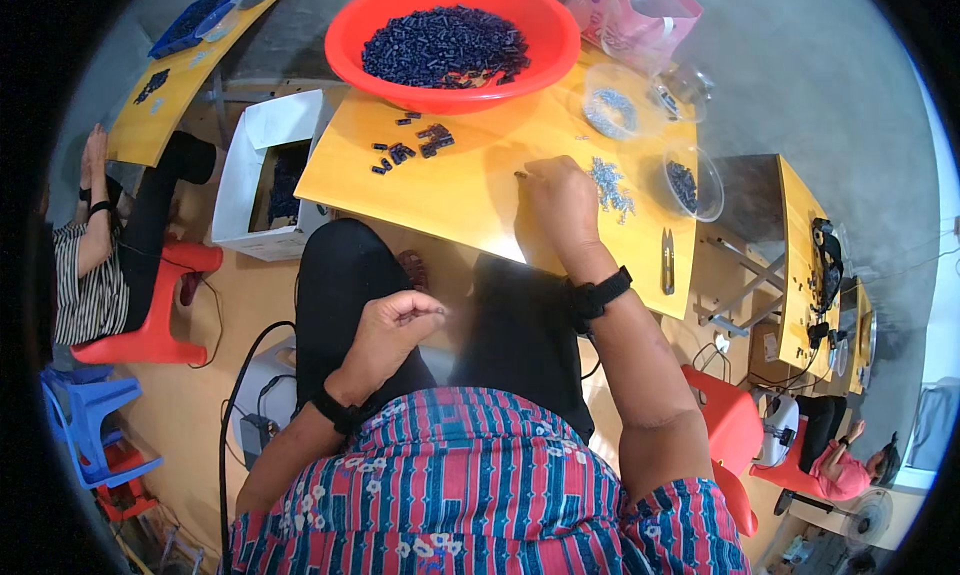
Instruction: Assembling small blue plastic components on a table in a manufacturing workshop.
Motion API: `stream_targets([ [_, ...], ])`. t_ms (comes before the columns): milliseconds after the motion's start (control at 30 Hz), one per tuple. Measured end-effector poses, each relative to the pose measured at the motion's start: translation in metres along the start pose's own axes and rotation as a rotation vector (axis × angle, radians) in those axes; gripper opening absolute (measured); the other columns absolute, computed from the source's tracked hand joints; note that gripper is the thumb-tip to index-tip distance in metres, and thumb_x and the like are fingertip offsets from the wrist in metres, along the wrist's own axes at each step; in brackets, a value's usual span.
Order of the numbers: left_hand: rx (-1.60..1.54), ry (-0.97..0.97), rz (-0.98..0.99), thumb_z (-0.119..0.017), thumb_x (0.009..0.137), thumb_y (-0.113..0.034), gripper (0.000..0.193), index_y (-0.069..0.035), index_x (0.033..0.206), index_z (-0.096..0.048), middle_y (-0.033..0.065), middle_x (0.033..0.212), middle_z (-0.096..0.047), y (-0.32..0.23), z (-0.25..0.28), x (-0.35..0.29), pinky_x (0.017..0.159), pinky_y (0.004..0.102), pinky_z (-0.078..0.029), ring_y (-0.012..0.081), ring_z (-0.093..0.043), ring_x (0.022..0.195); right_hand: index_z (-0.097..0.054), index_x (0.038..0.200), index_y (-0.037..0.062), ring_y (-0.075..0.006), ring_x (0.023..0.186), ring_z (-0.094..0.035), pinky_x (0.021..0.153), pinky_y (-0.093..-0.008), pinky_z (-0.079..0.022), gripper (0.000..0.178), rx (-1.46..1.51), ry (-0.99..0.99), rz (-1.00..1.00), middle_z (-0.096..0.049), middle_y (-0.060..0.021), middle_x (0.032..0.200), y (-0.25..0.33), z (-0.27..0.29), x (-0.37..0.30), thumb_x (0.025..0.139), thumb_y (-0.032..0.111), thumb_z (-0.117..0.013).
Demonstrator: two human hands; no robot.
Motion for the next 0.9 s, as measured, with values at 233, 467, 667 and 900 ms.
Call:
stream_targets([
  [233, -0.059, 0.022, 0.028, -0.065, 0.089, -0.004, 0.011, 0.002, 0.098, -0.068, 0.003, 0.086, -0.068, 0.002, 0.0, 0.0, 0.07, 0.0201, -0.05, 0.0052, -0.061, 0.077, -0.07, 0.09, 0.0041, -0.0333, 0.078, -0.064, 0.07, -0.0383, -0.052, 0.011, -0.201, 0.098, 0.095, -0.064, -0.0135, 0.089, 0.015, -0.012, 0.004, 0.081, 0.006, -0.064],
  [467, -0.09, 0.044, 0.009, -0.065, 0.089, -0.004, 0.011, 0.002, 0.098, -0.068, 0.0029, 0.086, -0.068, 0.002, -0.004, 0.005, 0.07, 0.0213, -0.053, 0.0056, -0.063, 0.077, -0.061, 0.087, 0.0032, -0.0343, 0.078, -0.063, 0.071, -0.0417, -0.053, 0.007, -0.305, 0.17, 0.25, -0.061, -0.0144, 0.087, 0.019, -0.021, -0.005, 0.082, 0.004, -0.057],
  [667, -0.059, 0.035, -0.031, -0.065, 0.089, -0.005, 0.011, 0.002, 0.097, -0.068, 0.003, 0.086, -0.068, 0.001, -0.008, -0.005, 0.07, 0.0214, -0.053, 0.006, -0.063, 0.077, -0.058, 0.075, 0.008, -0.028, 0.073, -0.063, 0.066, -0.0366, -0.054, 0.01, -0.33, 0.209, 0.415, -0.057, -0.0105, 0.074, 0.037, -0.017, -0.025, 0.079, 0.016, -0.061],
  [900, 0.088, -0.007, -0.054, -0.064, 0.088, -0.006, 0.013, 0.001, 0.098, -0.068, 0.0042, 0.09, -0.069, -0.009, -0.006, -0.026, 0.078, 0.0229, -0.051, 0.0086, -0.064, 0.085, -0.065, 0.082, 0.0028, -0.0303, 0.073, -0.064, 0.068, -0.0356, -0.055, 0.01, -0.035, 0.2, 0.335, -0.063, -0.0155, 0.08, 0.042, -0.009, -0.047, 0.079, 0.012, -0.061],
])
Point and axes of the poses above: each hand's wrist, its own x-axis towards the middle knuckle, its own z-axis out of the back of the hand, y = z × x, the point moved 7 cm from there along x, towards the middle knuckle
